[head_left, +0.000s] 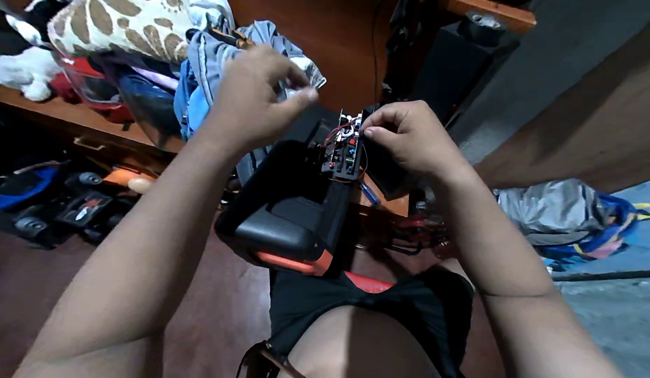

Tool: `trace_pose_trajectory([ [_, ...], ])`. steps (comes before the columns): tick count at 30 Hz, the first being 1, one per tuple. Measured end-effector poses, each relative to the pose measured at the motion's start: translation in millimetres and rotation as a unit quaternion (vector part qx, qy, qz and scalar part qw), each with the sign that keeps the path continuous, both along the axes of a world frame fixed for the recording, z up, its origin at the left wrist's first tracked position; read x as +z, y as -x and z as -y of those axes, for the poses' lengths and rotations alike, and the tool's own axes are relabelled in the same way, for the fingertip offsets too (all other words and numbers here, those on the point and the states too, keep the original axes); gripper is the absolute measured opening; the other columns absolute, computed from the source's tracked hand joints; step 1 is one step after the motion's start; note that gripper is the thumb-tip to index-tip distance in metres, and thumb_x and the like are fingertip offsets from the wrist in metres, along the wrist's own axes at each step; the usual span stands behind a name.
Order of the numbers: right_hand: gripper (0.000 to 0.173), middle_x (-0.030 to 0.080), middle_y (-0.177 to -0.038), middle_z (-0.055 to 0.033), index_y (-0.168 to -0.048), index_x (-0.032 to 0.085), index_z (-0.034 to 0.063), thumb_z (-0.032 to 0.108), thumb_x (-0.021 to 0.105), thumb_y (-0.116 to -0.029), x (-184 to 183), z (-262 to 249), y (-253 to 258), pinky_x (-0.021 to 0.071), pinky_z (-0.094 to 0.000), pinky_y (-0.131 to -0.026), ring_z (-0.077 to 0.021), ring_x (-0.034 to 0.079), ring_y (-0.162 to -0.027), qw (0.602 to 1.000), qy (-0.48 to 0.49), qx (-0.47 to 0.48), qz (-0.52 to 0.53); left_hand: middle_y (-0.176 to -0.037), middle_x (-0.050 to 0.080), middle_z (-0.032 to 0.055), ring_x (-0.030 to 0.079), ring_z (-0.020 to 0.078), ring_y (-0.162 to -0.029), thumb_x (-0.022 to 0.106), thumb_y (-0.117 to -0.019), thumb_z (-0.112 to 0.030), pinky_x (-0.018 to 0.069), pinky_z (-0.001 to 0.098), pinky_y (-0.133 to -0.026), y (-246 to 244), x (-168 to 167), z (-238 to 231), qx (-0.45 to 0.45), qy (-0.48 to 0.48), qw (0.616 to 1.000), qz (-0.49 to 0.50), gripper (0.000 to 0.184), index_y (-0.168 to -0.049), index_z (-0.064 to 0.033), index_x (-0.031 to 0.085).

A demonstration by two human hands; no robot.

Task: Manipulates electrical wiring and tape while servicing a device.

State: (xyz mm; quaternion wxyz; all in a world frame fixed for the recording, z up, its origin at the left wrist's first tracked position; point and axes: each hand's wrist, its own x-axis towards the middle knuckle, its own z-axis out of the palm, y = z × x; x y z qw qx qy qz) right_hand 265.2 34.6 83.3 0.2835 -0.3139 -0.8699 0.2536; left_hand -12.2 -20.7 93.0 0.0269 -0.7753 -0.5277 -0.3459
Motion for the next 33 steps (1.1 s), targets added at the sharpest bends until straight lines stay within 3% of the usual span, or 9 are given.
trace_pose_trajectory([
  [3,0.012,0.073,-0.092,0.0007,-0.1,0.075,0.0108,0.017,0.065,-0.1008,-6.6,-16.2,6.2,0.0558,-0.0264,-0.078,-0.0039,0.067,-0.083,1.0,-0.01,0.001,0.01,-0.112,0.072,0.0144,0.07,0.0286,-0.101,0.07,-0.0978,-0.022,0.0549,0.0553,-0.093,-10.4,-23.4,-12.9,-0.021,0.162,0.986,0.028,0.026,-0.117,-0.0039,0.071],
  [6,0.01,0.071,-0.091,-0.0012,-0.099,0.074,0.0089,0.017,0.068,-0.0991,-14.1,-27.4,13.7,0.0558,-0.0275,-0.074,-0.0064,0.066,-0.079,1.0,0.015,0.009,0.0,-0.109,0.073,0.0099,0.071,0.0216,-0.095,0.073,-0.096,-0.015,0.0575,0.048,-0.091,-12.5,-50.0,-25.3,-0.022,0.22,0.973,0.059,0.024,-0.118,-0.0055,0.07],
  [10,0.008,0.066,-0.088,-0.0022,-0.102,0.069,0.0078,0.013,0.071,-0.0961,-19.3,-30.5,20.8,0.0529,-0.0284,-0.07,-0.0089,0.061,-0.074,0.999,0.043,0.009,-0.003,-0.103,0.073,0.0064,0.07,0.0166,-0.091,0.073,-0.0964,-0.017,0.0574,0.0431,-0.089,-16.4,-64.0,-32.0,-0.027,0.214,0.974,0.072,0.021,-0.116,-0.0085,0.072],
  [15,0.01,0.065,-0.087,-0.0038,-0.103,0.067,0.0077,0.011,0.072,-0.0949,-20.2,-33.9,28.6,0.0531,-0.0309,-0.069,-0.0114,0.061,-0.074,0.999,0.04,0.004,0.006,-0.104,0.073,0.0039,0.068,0.0128,-0.095,0.07,-0.0987,-0.017,0.0554,0.0398,-0.09,-16.7,-68.6,-34.8,-0.038,0.196,0.975,0.094,0.009,-0.1,-0.011,0.076],
  [18,0.013,0.064,-0.085,-0.0044,-0.102,0.067,0.0073,0.012,0.074,-0.0928,-21.4,-38.2,35.2,0.0529,-0.0322,-0.067,-0.0123,0.06,-0.071,0.999,0.035,0.0,0.021,-0.096,0.072,0.0009,0.067,0.008,-0.087,0.068,-0.1001,-0.017,0.056,0.0343,-0.085,-16.7,-68.4,-33.0,-0.038,0.209,0.968,0.131,0.009,-0.1,-0.011,0.074],
  [25,0.018,0.066,-0.091,-0.0063,-0.101,0.067,0.0062,0.017,0.077,-0.0915,-14.0,-51.7,53.9,0.0542,-0.0373,-0.075,-0.0155,0.063,-0.08,0.997,0.008,0.035,0.075,-0.094,0.073,-0.0009,0.068,0.0061,-0.086,0.068,-0.1005,-0.017,0.0564,0.0312,-0.084,-16.3,-68.0,-31.6,-0.038,0.233,0.957,0.166,0.008,-0.101,-0.012,0.074],
  [29,0.019,0.072,-0.099,-0.0081,-0.109,0.071,0.0074,0.017,0.075,-0.0931,-13.0,-50.6,64.9,0.0568,-0.0425,-0.084,-0.0187,0.068,-0.088,0.99,-0.021,0.064,0.128,-0.096,0.072,0.0001,0.067,0.0067,-0.089,0.065,-0.1017,-0.016,0.0558,0.0323,-0.086,-14.5,-68.2,-33.1,-0.036,0.236,0.954,0.181,0.01,-0.102,-0.0104,0.074],
  [33,0.017,0.073,-0.102,-0.0069,-0.112,0.074,0.0099,0.016,0.072,-0.0953,-14.0,-52.7,69.4,0.0565,-0.0402,-0.085,-0.0167,0.068,-0.088,0.983,-0.051,0.099,0.143,-0.087,0.071,0.0008,0.065,0.0072,-0.08,0.066,-0.1014,-0.019,0.0544,0.0316,-0.078,-14.0,-67.8,-33.2,-0.022,0.242,0.951,0.19,0.014,-0.094,-0.0086,0.072],
])
